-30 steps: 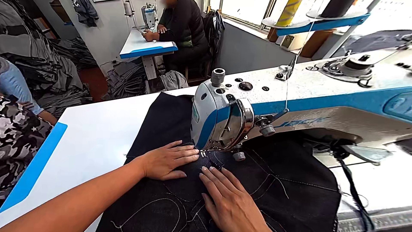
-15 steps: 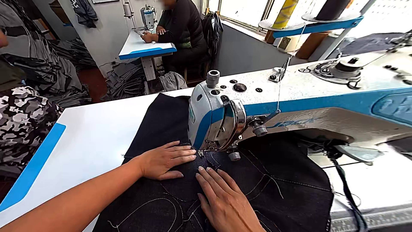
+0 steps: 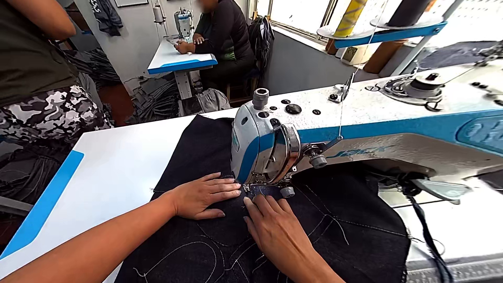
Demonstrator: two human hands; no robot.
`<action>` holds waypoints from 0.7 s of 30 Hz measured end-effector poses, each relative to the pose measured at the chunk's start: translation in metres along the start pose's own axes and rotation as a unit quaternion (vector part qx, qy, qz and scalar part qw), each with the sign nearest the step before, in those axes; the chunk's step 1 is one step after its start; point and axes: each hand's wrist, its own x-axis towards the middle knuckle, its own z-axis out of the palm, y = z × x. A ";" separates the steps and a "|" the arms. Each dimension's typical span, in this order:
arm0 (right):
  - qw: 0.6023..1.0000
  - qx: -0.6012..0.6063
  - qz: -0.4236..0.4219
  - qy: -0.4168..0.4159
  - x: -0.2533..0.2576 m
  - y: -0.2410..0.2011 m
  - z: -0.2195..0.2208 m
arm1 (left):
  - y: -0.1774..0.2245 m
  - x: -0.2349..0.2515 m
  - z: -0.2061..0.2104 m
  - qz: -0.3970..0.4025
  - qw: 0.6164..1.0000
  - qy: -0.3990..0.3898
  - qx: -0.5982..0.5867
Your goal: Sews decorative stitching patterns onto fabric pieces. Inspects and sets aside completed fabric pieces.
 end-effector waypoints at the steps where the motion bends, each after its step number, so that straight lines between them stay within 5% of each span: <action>1: 1.000 0.011 -0.012 0.007 -0.002 0.000 0.000 | 0.000 0.000 0.000 0.002 1.000 0.001 -0.001; 10: 0.997 0.011 0.033 -0.075 -0.021 -0.061 -0.014 | 0.000 0.001 0.002 -0.004 1.000 0.003 -0.012; 21: 0.998 0.044 -0.024 -0.046 -0.033 -0.033 -0.007 | 0.017 0.000 0.003 -0.057 0.998 -0.002 -0.012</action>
